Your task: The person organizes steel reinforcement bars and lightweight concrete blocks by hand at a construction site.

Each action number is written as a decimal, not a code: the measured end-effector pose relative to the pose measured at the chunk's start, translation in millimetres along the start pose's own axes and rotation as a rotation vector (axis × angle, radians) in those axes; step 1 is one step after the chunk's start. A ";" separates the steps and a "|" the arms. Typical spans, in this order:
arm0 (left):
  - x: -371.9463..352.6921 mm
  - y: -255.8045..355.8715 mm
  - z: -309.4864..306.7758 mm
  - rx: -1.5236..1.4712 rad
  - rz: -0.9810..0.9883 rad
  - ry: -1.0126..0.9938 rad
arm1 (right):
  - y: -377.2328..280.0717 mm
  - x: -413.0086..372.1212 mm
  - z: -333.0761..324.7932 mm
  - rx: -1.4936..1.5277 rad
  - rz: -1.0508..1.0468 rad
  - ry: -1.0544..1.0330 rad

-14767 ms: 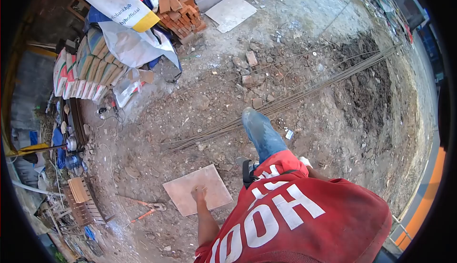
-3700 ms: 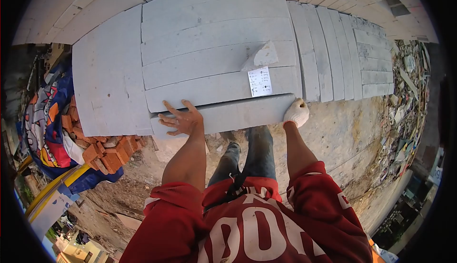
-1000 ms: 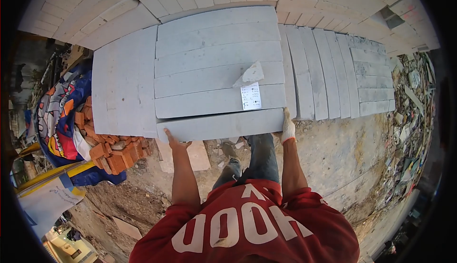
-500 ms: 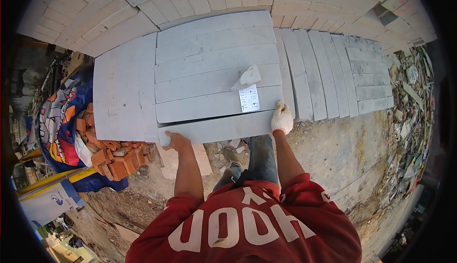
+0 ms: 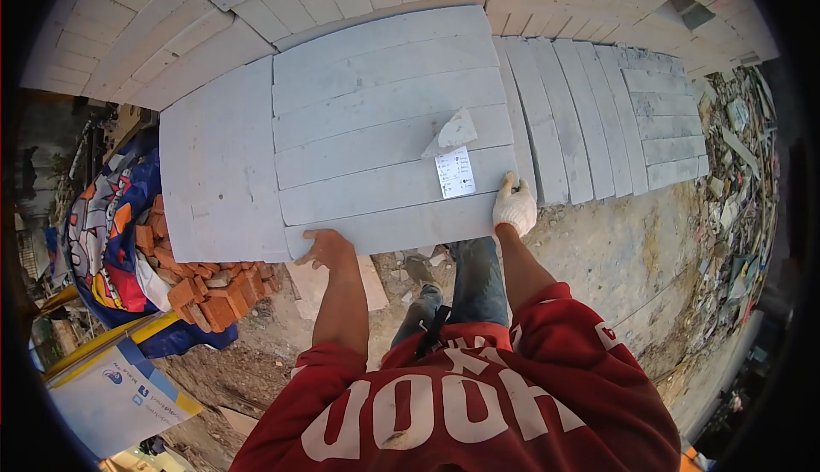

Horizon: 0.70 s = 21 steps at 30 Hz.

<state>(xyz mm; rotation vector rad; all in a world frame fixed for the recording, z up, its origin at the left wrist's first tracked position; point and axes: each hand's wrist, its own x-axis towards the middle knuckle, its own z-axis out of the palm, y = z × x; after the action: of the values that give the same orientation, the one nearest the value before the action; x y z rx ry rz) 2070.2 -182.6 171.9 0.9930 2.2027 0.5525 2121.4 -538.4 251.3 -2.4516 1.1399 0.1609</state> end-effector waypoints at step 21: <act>154.3 -88.1 96.6 0.242 0.020 0.525 | -4.9 -0.9 3.5 -0.073 0.038 0.012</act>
<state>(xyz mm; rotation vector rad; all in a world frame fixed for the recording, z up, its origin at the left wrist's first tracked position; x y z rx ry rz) 2017.1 -107.8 -8.4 1.0851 2.7790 0.6198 2124.7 -533.6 250.1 -2.4988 1.2062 0.2027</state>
